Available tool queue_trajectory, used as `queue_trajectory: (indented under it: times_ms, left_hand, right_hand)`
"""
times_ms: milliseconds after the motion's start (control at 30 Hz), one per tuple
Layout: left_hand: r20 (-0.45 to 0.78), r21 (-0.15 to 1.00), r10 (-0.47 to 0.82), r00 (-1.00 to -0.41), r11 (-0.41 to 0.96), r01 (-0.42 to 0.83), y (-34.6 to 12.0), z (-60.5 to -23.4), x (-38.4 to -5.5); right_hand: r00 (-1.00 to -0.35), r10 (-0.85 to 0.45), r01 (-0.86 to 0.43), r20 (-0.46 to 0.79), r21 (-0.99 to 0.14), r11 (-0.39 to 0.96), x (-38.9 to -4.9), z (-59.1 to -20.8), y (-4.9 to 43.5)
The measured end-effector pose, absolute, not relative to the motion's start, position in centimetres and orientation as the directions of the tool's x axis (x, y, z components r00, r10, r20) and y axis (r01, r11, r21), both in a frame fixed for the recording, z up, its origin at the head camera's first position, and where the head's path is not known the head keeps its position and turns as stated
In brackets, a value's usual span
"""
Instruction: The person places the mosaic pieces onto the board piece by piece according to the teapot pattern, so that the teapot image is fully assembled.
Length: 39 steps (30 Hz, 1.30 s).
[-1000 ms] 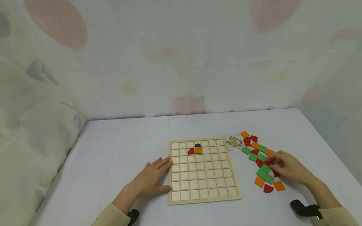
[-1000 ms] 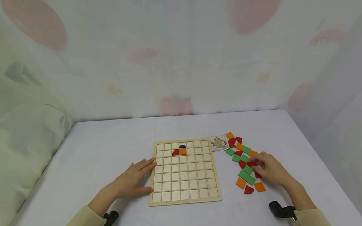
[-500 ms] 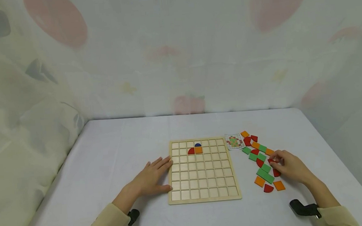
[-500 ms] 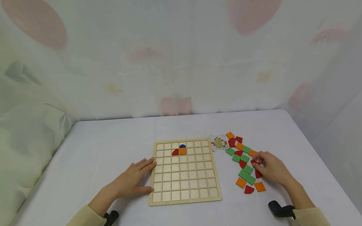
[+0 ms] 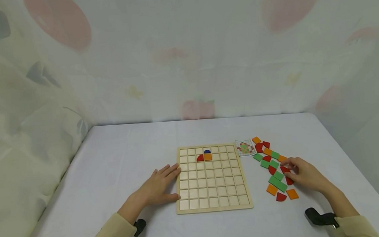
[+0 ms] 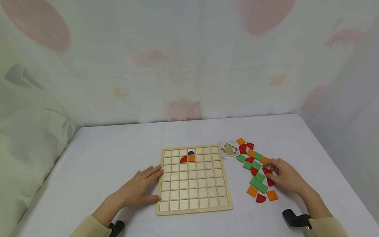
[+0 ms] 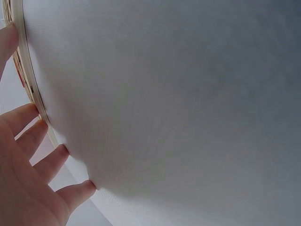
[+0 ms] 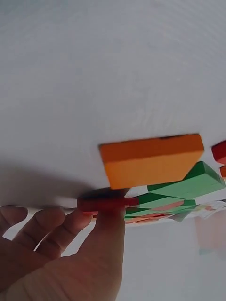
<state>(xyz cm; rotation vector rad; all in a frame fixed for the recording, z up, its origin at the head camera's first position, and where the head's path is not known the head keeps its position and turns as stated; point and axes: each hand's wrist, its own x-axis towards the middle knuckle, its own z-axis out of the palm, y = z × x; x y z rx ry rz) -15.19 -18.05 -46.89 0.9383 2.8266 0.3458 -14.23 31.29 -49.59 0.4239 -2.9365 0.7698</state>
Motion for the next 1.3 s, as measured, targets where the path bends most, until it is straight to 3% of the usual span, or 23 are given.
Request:
queue_trajectory:
  times_ms: [300,667,1300]
  left_hand:
    - [-0.076,0.267,0.613,-0.787,0.773,0.576,-18.1,-46.6,-15.0]
    - [-0.083,0.273,0.606,-0.791,0.777,0.567,-18.0,-46.7,-15.1]
    - [-0.077,0.269,0.606,-0.791,0.777,0.569,-18.0,-46.7,-15.1]
  right_hand:
    - [-0.957,-0.226,-0.285,0.182,-0.445,0.849,-14.7,-49.9,30.9]
    - [-0.981,-0.143,-0.19,0.13,-0.503,0.843,-14.6,-49.5,30.4]
    - [-0.934,-0.257,-0.352,0.25,-0.508,0.786,-16.5,-47.4,24.9]
